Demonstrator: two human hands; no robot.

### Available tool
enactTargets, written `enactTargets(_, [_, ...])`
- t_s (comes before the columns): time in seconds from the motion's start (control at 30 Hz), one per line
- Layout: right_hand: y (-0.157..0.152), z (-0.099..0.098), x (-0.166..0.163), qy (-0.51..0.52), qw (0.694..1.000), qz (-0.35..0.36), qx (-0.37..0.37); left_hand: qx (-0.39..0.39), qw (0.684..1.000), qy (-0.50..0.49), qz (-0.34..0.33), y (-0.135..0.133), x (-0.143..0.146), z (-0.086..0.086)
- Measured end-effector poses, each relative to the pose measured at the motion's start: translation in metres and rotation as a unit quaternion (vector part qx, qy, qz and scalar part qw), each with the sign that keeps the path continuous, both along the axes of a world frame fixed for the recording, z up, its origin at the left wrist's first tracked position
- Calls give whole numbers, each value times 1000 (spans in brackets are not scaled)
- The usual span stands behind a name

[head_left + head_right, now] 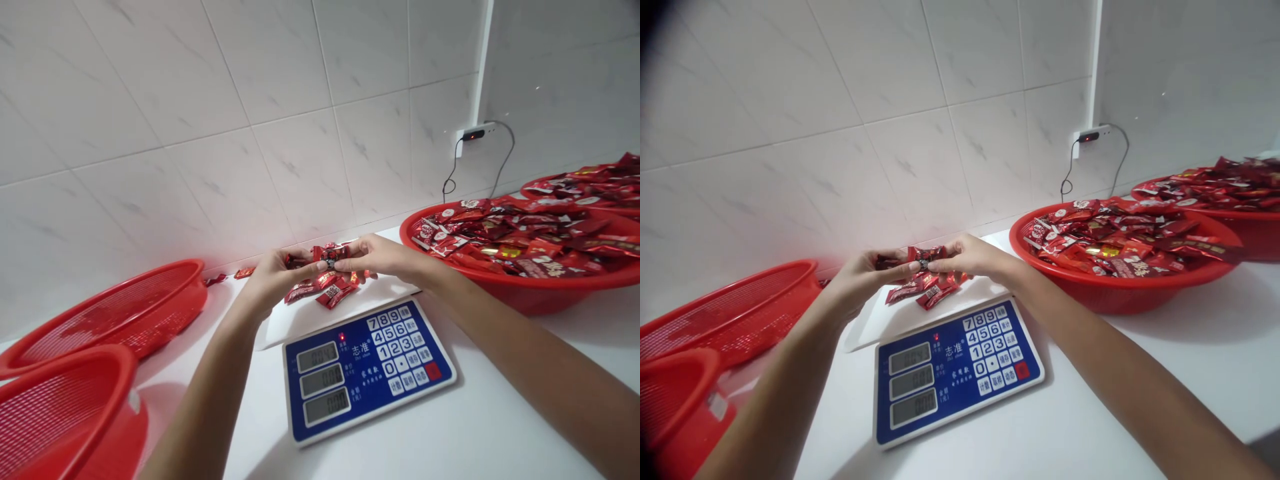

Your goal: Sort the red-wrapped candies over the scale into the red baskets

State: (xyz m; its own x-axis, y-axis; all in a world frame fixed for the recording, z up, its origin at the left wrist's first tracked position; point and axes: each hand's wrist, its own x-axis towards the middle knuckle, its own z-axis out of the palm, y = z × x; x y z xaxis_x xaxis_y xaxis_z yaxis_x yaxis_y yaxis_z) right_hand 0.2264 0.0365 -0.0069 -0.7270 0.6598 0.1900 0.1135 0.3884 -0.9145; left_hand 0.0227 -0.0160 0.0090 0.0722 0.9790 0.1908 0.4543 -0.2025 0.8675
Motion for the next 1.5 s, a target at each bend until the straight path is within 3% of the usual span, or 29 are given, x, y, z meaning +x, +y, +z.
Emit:
enactTargets(0.2, [8,-1,4,-48,997,-64,13,-53,983,176,29,-4,-22,12])
enactTargets(0.37, [10,0,10,-39,998,-52,22,-81,967,239,23,-16,-35,27])
enactTargets(0.57, [7,3,11,-36,998,-34,25,-82,948,303,58,-6,-43,21])
enactTargets(0.67, [3,8,12,-25,998,-58,22,-19,967,238,91,-8,-41,22])
enactTargets(0.8, [-2,14,15,0,998,-56,19,100,983,67,136,-19,-31,31])
enactTargets(0.93, [-10,15,9,26,999,8,18,160,978,-68,116,-21,-11,29])
enactTargets(1.0, [-16,13,1,84,996,1,35,168,976,-114,76,-18,3,19])
enactTargets(1.13, [-28,8,-14,151,975,-84,139,111,988,-104,-23,-14,26,-1])
enactTargets(1.23, [-32,6,-18,146,963,-126,186,91,992,-72,-47,-16,30,-5])
enactTargets(1.5, [-34,7,-16,141,968,-94,186,88,993,-39,-66,-23,30,6])
